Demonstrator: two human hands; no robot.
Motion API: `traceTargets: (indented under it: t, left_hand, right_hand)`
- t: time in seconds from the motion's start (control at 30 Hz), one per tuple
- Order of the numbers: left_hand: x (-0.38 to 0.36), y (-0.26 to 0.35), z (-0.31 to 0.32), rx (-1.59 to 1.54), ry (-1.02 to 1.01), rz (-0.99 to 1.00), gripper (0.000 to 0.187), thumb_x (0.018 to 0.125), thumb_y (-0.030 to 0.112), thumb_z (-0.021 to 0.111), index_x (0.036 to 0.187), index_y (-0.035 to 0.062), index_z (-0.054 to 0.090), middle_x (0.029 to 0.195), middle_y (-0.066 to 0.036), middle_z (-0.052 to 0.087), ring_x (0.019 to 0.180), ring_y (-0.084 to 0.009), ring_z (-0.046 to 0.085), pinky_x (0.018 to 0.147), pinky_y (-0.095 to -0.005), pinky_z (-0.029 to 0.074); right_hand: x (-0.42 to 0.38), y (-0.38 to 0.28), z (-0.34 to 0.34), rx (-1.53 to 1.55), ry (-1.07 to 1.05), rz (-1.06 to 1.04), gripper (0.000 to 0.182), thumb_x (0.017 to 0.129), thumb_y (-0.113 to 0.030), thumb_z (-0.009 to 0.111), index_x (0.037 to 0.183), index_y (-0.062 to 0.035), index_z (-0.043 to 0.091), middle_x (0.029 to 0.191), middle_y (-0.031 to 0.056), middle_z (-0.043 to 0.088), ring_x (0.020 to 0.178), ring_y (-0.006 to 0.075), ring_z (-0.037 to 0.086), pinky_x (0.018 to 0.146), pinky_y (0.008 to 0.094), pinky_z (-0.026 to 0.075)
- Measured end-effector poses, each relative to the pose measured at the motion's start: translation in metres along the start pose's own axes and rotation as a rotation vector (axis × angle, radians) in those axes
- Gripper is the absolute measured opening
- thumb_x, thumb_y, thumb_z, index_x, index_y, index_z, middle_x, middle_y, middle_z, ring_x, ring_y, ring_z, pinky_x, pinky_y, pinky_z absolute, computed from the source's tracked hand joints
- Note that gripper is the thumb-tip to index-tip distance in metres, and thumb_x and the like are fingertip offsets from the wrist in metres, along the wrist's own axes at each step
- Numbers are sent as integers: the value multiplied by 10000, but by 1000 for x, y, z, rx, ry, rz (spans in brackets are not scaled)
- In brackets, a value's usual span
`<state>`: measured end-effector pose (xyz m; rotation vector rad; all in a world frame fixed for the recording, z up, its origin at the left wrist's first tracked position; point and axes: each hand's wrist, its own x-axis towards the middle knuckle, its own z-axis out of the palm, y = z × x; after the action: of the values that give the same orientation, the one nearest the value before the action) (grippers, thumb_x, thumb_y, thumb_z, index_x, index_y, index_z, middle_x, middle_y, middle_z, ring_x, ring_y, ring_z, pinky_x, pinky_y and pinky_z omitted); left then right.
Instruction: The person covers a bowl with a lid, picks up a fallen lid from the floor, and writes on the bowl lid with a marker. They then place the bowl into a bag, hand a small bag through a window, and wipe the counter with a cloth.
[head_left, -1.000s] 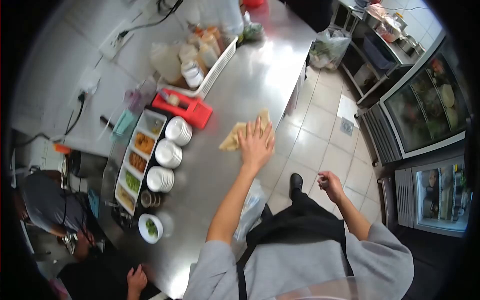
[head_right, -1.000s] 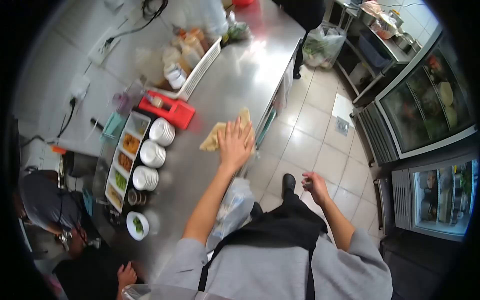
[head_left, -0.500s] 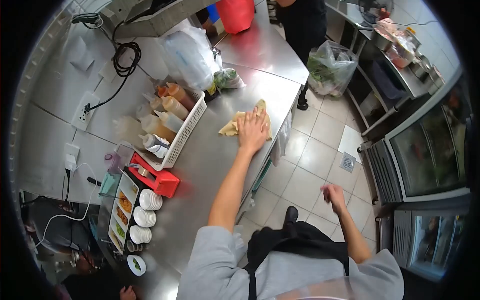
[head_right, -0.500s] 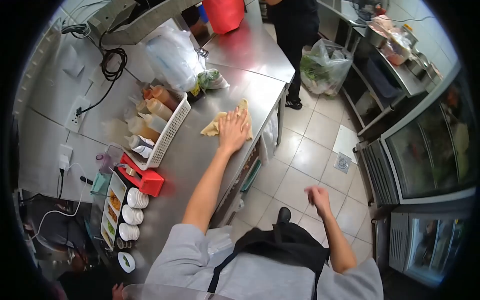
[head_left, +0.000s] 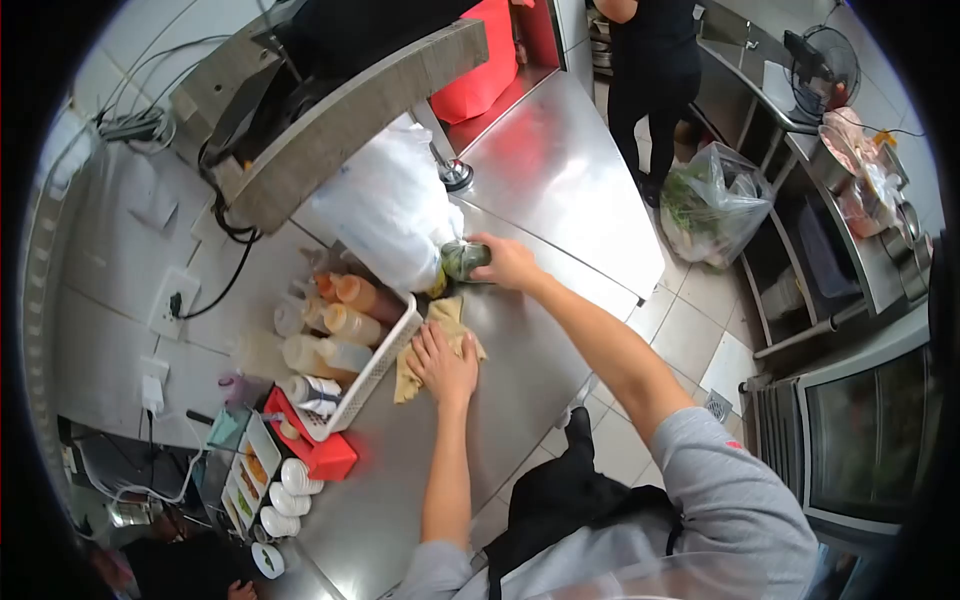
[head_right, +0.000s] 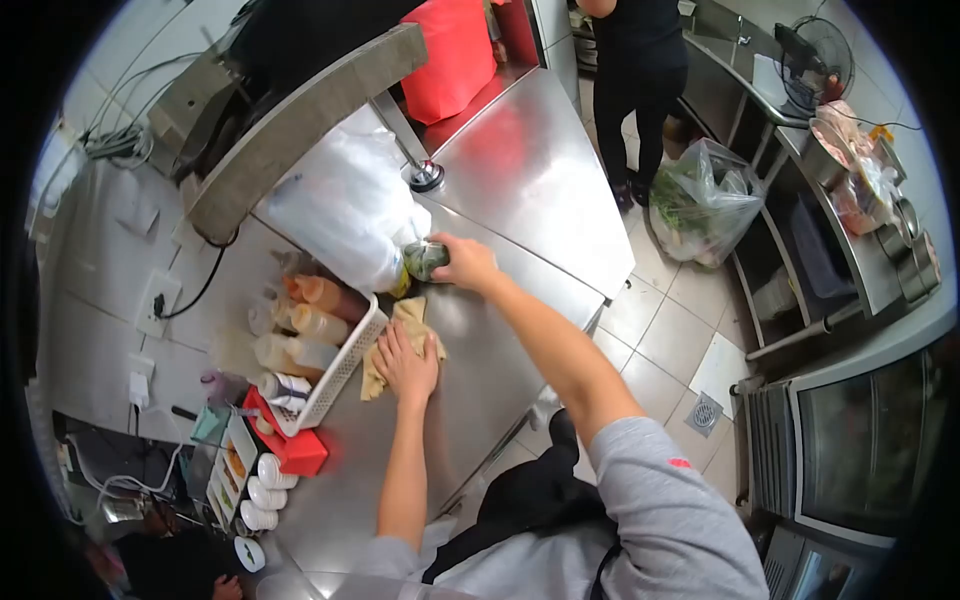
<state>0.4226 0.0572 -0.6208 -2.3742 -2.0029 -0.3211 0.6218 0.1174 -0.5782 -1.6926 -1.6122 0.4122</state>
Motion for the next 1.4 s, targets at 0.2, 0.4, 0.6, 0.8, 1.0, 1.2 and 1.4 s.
traceTargets:
  t: [0.2, 0.4, 0.6, 0.8, 1.0, 1.2, 1.4]
  left_hand:
    - [9, 45, 6, -42, -27, 100, 691, 867, 476, 409, 1367, 26, 250, 1422, -144, 254, 1300, -359, 216, 1042, -531, 128]
    - [50, 129, 21, -73, -49, 236, 701, 865, 484, 409, 1373, 31, 242, 1425, -151, 245, 1304, -374, 200, 1048, -538, 100]
    - [102, 217, 38, -51, -83, 262, 739, 848, 516, 416, 1382, 41, 227, 1431, -158, 227, 1311, -376, 179, 1048, -545, 84]
    - [138, 282, 49, -35, -122, 169, 750, 845, 520, 419, 1394, 59, 201, 1442, -153, 200, 1326, -368, 145, 1053, -543, 56]
    - [152, 300, 51, 0, -118, 30, 751, 839, 533, 421, 1388, 60, 223, 1441, -137, 216, 1322, -363, 158, 1052, -541, 71]
    - [153, 304, 55, 9, -151, -47, 733, 838, 501, 461, 1387, 76, 225, 1439, -129, 215, 1326, -352, 146, 1049, -540, 67]
    - [155, 307, 51, -13, -123, -57, 724, 839, 493, 463, 1387, 81, 229, 1437, -136, 219, 1323, -367, 155, 1044, -546, 79]
  right_hand:
    - [42, 89, -72, 829, -449, 352, 431, 742, -164, 669, 1126, -23, 533, 749, 31, 587, 429, 76, 435, 374, 213, 344]
    - [77, 156, -141, 1016, -428, 399, 287, 777, -176, 637, 1025, -64, 546, 733, 2, 565, 428, 63, 430, 361, 201, 302]
    - [164, 219, -194, 1067, -309, 305, 295, 722, -177, 695, 937, -61, 530, 690, 12, 548, 428, 78, 444, 369, 219, 269]
    - [262, 275, -236, 915, -224, 260, 394, 634, -158, 768, 899, -70, 489, 596, 20, 529, 405, 85, 444, 349, 219, 281]
    - [329, 302, -264, 818, -303, 158, 384, 676, -110, 733, 950, -68, 467, 626, 16, 564, 429, 71, 450, 380, 209, 301]
    - [369, 310, -270, 795, -461, 71, 431, 704, -110, 716, 1043, -55, 455, 680, 7, 578, 478, 59, 477, 411, 197, 330]
    - [382, 300, -266, 812, -588, 1, 406, 695, -99, 719, 1013, -60, 470, 686, 7, 583, 486, 61, 479, 423, 200, 332]
